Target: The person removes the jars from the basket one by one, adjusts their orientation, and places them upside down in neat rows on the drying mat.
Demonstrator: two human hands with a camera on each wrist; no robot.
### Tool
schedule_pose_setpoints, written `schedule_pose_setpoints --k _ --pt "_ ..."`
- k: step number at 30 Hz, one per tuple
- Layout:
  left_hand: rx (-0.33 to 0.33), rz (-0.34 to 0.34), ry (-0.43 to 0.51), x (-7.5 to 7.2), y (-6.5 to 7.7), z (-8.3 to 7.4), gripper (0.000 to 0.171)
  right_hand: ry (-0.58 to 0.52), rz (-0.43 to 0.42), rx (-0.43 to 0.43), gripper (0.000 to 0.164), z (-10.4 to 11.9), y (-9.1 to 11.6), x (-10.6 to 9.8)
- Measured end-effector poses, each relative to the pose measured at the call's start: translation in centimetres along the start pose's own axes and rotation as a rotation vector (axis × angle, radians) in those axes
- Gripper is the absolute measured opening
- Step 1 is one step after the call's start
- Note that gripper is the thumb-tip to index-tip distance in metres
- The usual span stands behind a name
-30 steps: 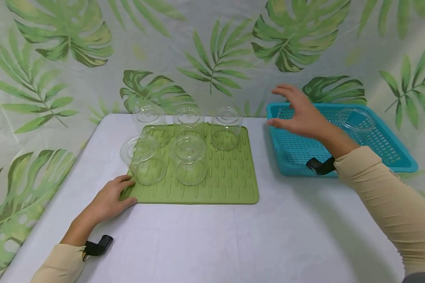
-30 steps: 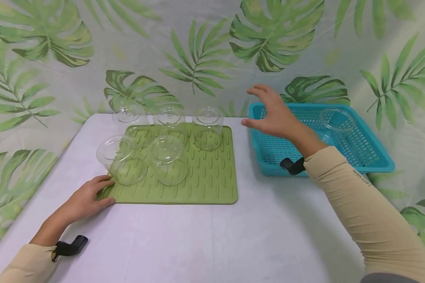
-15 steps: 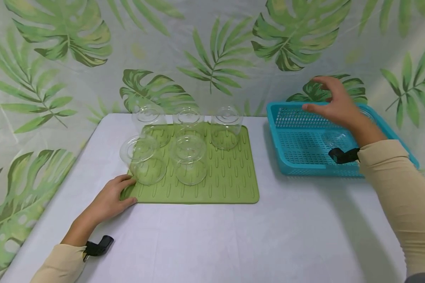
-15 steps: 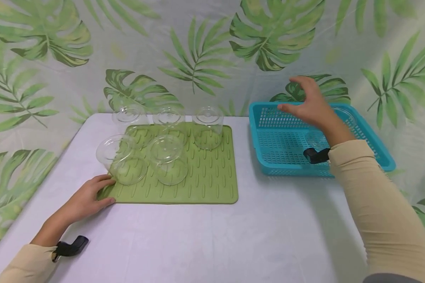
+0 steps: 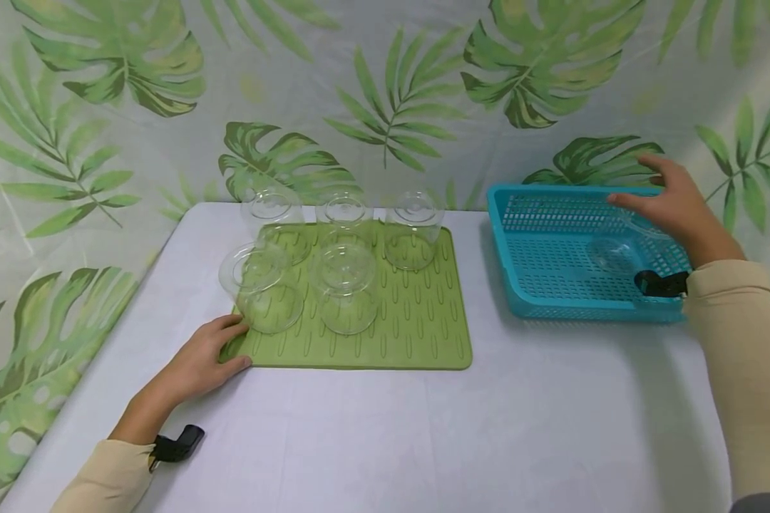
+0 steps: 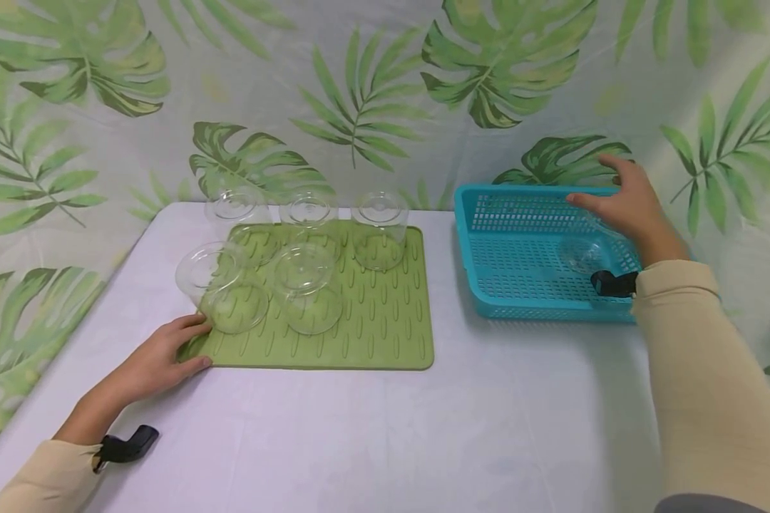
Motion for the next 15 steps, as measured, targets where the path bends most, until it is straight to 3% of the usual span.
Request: schedule_pose_setpoints --k 6,15 --pt "0.005 0.010 0.000 0.2 0.1 -0.1 0.054 -0.007 -0.027 0.076 0.096 -3.4 0.2 -1.4" --pt "0.008 0.010 -0.001 0.3 0.1 -0.1 0.054 0.030 -0.051 0.170 0.101 -6.2 1.1 -2.3"
Point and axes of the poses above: each hand's wrist, its own y-axis away from the middle knuckle, its own x-axis out of the palm, z = x × y, the point moved 9 cm from there along -y, towards the middle knuckle, and after that the axes turned 14 degrees about -y, right-handed, at the moved point
